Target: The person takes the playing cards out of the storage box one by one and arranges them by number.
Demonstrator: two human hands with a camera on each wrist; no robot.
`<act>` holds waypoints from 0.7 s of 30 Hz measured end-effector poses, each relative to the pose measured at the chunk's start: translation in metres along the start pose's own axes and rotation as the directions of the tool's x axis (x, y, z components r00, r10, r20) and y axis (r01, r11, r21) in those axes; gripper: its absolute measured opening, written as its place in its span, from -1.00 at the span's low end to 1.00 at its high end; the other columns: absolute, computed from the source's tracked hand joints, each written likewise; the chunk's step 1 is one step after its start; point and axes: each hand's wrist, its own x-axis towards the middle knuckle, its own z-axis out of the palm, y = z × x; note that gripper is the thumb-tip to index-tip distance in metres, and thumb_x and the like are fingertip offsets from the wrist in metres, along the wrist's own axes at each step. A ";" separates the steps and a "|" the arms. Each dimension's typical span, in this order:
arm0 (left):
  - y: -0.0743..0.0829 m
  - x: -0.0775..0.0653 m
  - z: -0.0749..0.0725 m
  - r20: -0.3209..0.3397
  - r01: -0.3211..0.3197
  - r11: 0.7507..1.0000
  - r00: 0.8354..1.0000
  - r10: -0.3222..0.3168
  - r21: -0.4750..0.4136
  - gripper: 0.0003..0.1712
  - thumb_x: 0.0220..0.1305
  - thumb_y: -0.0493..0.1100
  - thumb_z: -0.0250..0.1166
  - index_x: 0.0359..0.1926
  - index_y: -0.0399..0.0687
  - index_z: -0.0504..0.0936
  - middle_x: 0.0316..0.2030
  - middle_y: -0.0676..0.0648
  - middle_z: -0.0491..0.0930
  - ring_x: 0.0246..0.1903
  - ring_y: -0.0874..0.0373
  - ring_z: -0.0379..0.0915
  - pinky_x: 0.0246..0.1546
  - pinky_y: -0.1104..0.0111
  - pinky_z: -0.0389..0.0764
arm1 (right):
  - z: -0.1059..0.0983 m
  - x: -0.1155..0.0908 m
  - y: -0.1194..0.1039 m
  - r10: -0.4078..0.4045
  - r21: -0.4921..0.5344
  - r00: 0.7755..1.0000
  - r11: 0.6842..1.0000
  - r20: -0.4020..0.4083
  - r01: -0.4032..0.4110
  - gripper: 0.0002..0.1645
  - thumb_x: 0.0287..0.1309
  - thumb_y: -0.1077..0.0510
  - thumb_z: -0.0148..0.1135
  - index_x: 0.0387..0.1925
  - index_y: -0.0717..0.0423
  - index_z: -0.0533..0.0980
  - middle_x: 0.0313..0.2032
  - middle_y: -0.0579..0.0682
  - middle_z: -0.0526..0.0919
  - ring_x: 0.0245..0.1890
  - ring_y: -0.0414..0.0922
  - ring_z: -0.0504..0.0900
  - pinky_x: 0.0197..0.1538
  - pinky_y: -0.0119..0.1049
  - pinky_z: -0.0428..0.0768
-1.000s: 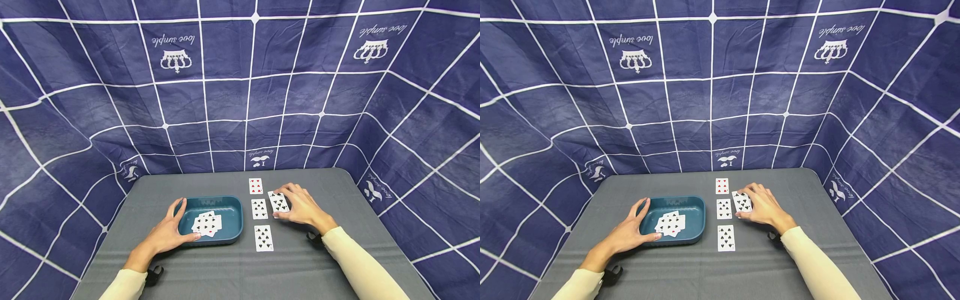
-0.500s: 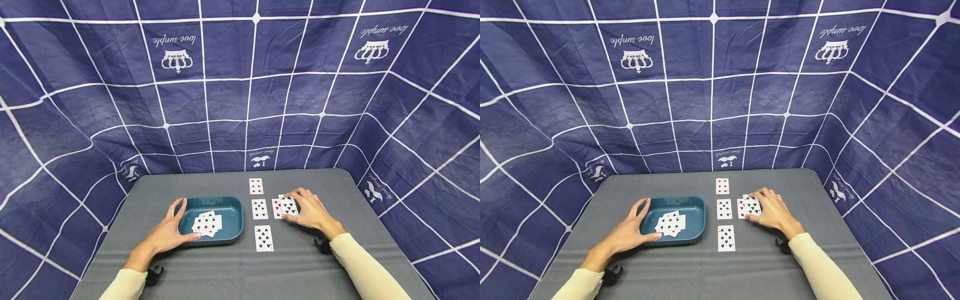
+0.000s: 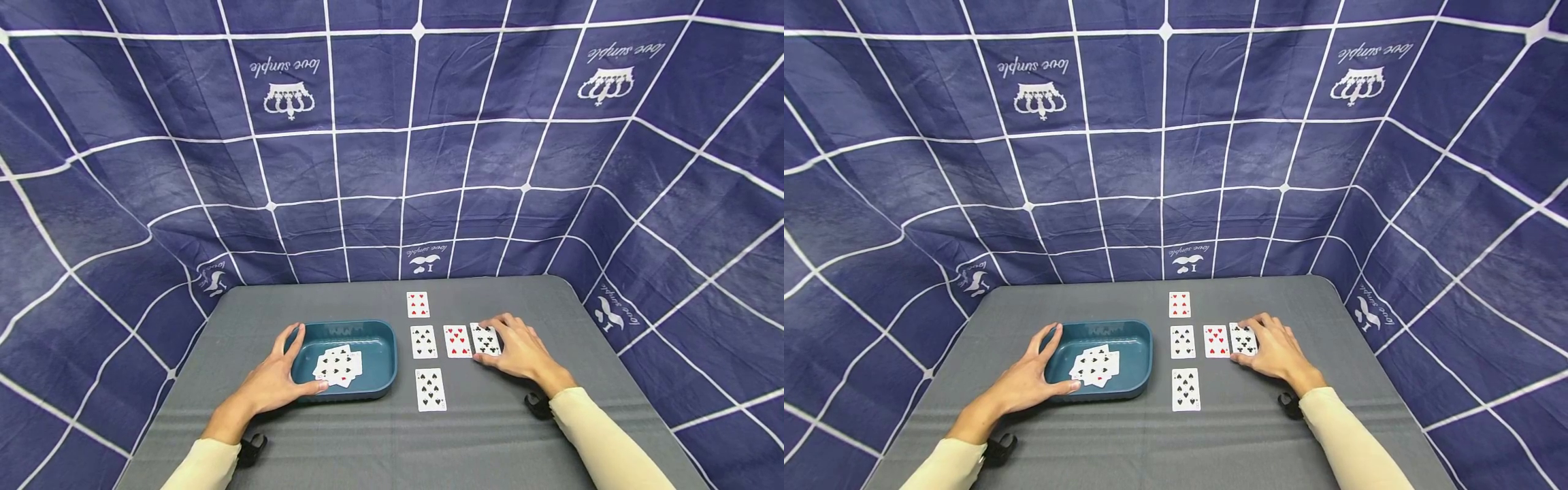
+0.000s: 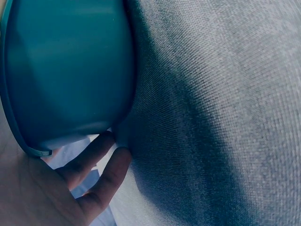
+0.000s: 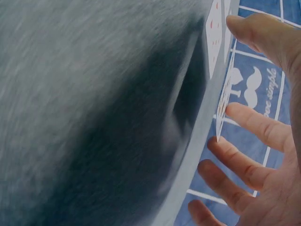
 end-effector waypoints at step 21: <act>0.001 -0.001 0.000 0.007 0.006 1.000 1.000 -0.006 -0.010 0.68 0.21 0.64 0.59 0.96 0.06 -0.19 0.91 -0.21 -0.18 0.37 -0.45 0.70 0.12 -0.37 0.74 | 0.002 -0.004 0.017 0.052 0.018 0.998 0.998 0.030 -0.052 -0.11 0.16 -0.39 0.75 0.39 -0.06 0.73 0.38 0.18 0.70 0.37 0.34 0.68 0.21 0.51 0.68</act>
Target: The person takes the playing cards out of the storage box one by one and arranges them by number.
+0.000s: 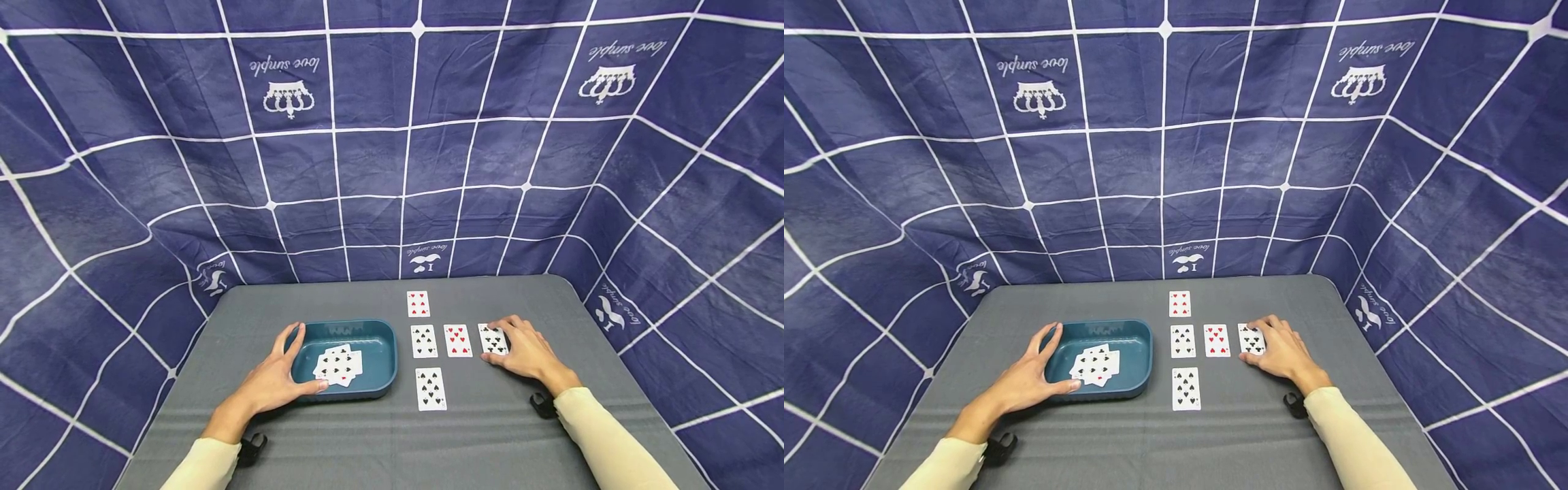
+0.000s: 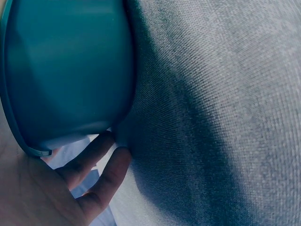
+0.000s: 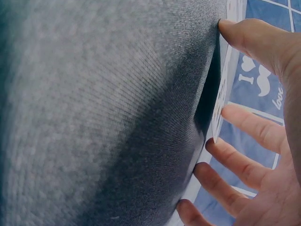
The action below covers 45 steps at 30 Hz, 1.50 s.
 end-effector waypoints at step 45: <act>0.000 -0.001 0.000 0.004 0.004 1.000 1.000 -0.004 -0.007 0.67 0.21 0.65 0.59 0.96 0.04 -0.16 0.91 -0.19 -0.19 0.41 -0.43 0.69 0.06 -0.30 0.76 | -0.002 0.002 -0.014 -0.026 0.022 0.997 0.999 -0.067 0.027 -0.09 0.20 -0.33 0.75 0.47 -0.07 0.70 0.43 0.22 0.65 0.40 0.39 0.66 0.29 0.52 0.61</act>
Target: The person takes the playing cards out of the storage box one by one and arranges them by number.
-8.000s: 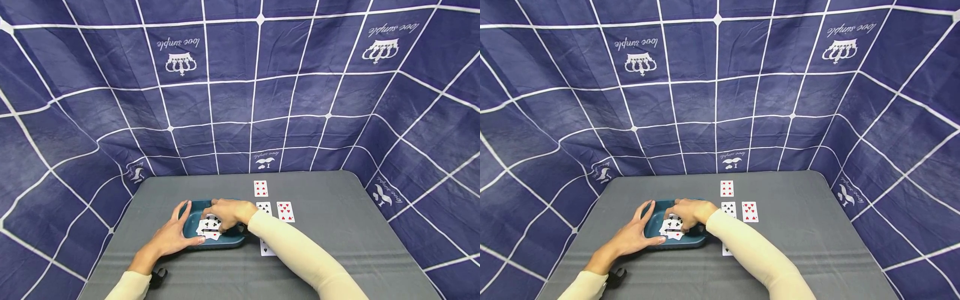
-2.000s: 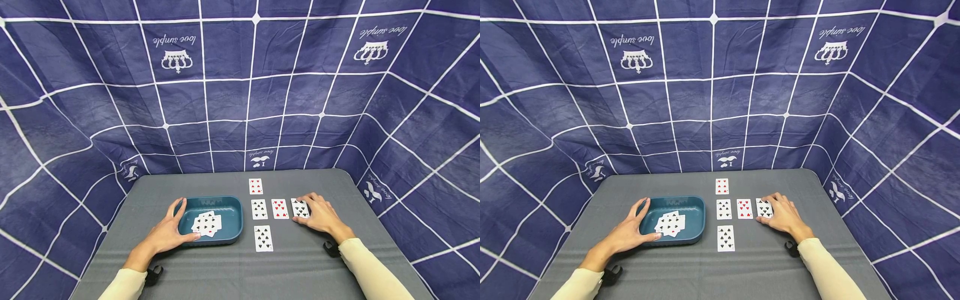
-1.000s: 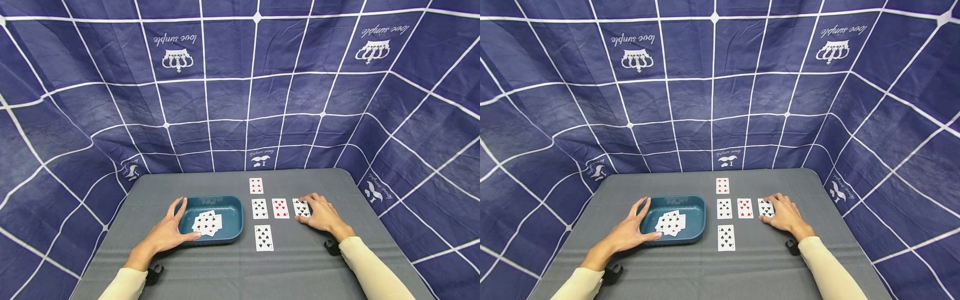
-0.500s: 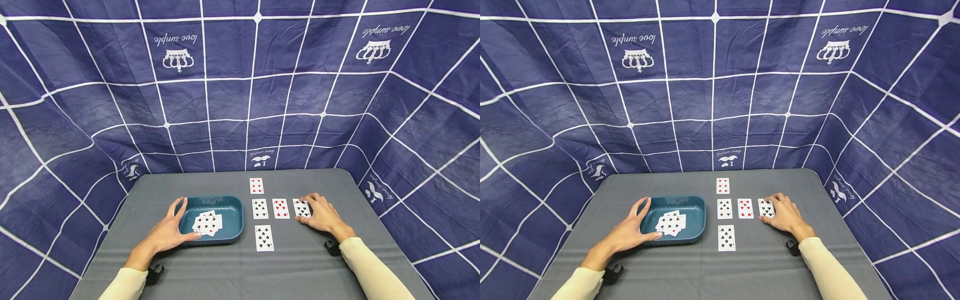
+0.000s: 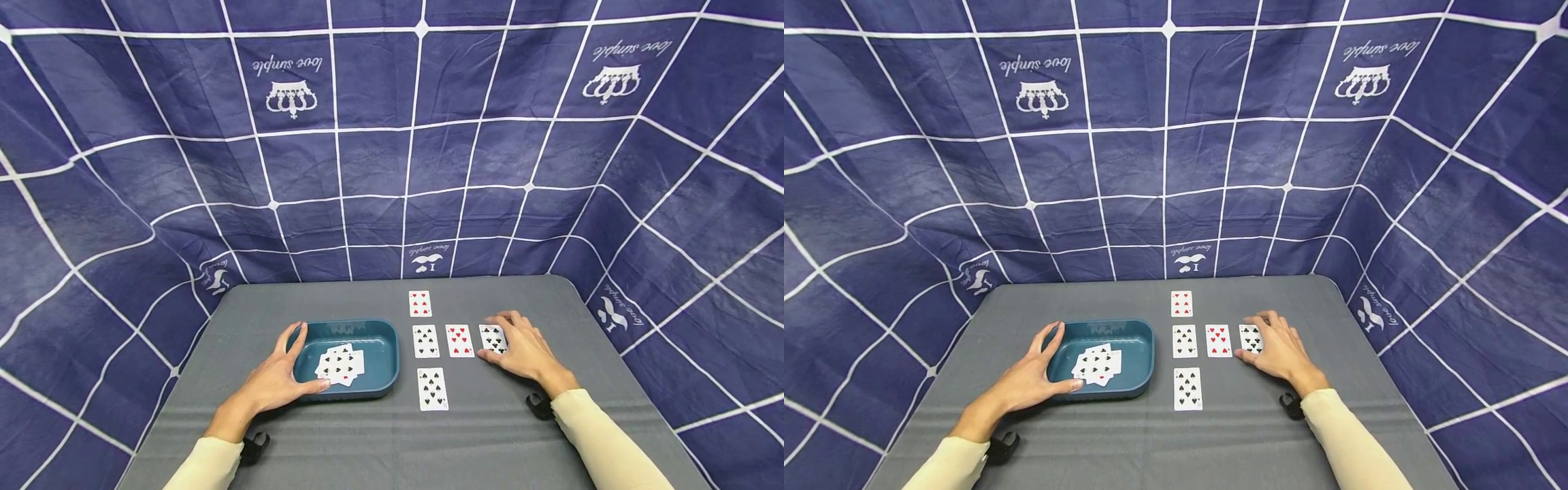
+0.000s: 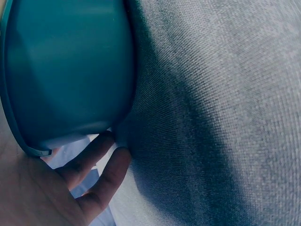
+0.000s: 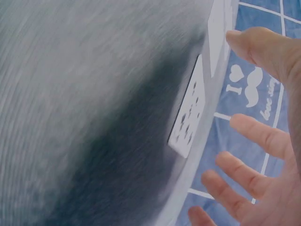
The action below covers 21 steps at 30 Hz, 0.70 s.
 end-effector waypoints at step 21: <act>-0.001 0.000 -0.002 -0.004 -0.008 1.000 1.000 0.008 0.006 0.66 0.23 0.64 0.59 0.96 0.09 -0.18 0.91 -0.18 -0.18 0.36 -0.38 0.72 -0.02 -0.20 0.78 | 0.001 0.014 -0.054 -0.152 0.004 0.987 0.988 -0.060 0.152 -0.19 0.18 -0.20 0.77 0.42 -0.13 0.73 0.36 0.07 0.72 0.35 0.22 0.69 0.26 0.25 0.61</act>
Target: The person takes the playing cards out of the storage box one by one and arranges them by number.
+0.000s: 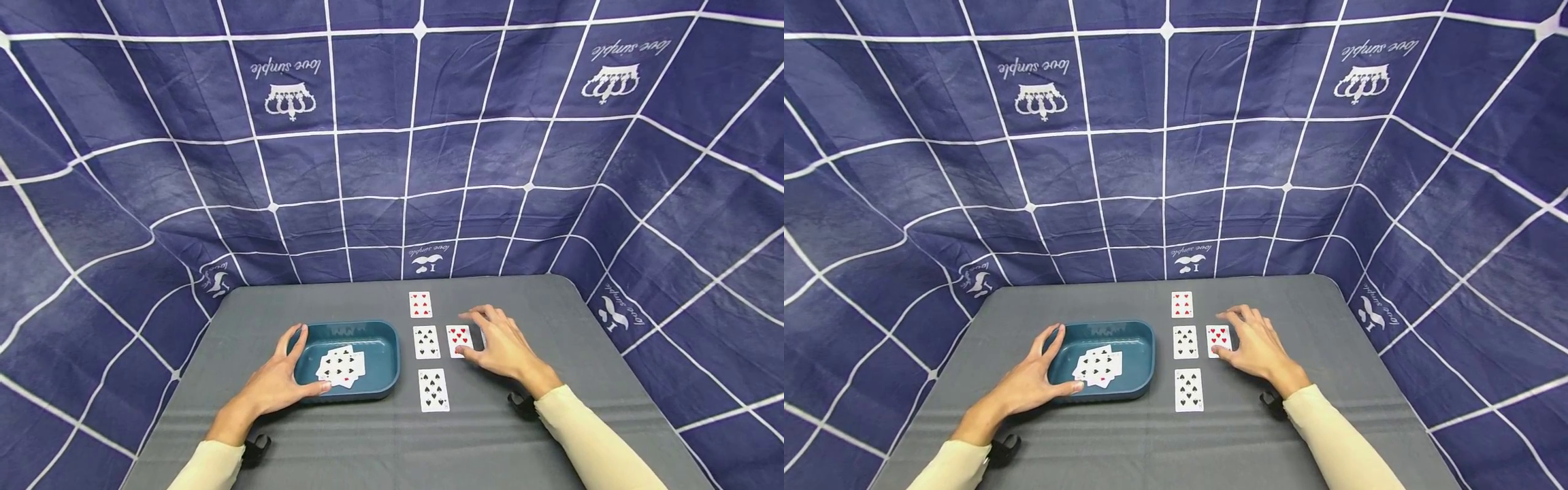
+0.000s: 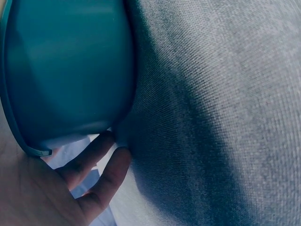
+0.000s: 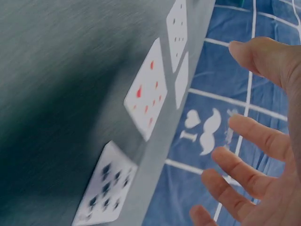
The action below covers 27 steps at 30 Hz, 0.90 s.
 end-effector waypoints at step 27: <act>0.000 0.000 0.001 0.001 0.008 1.000 1.000 -0.008 -0.003 0.67 0.21 0.65 0.59 0.96 0.11 -0.18 0.91 -0.16 -0.18 0.36 -0.41 0.71 0.05 -0.31 0.75 | 0.012 0.065 -0.115 -0.269 0.062 0.947 0.963 0.174 0.262 -0.25 0.39 -0.25 0.66 0.50 -0.21 0.68 0.37 -0.05 0.72 0.47 0.13 0.69 0.53 0.24 0.57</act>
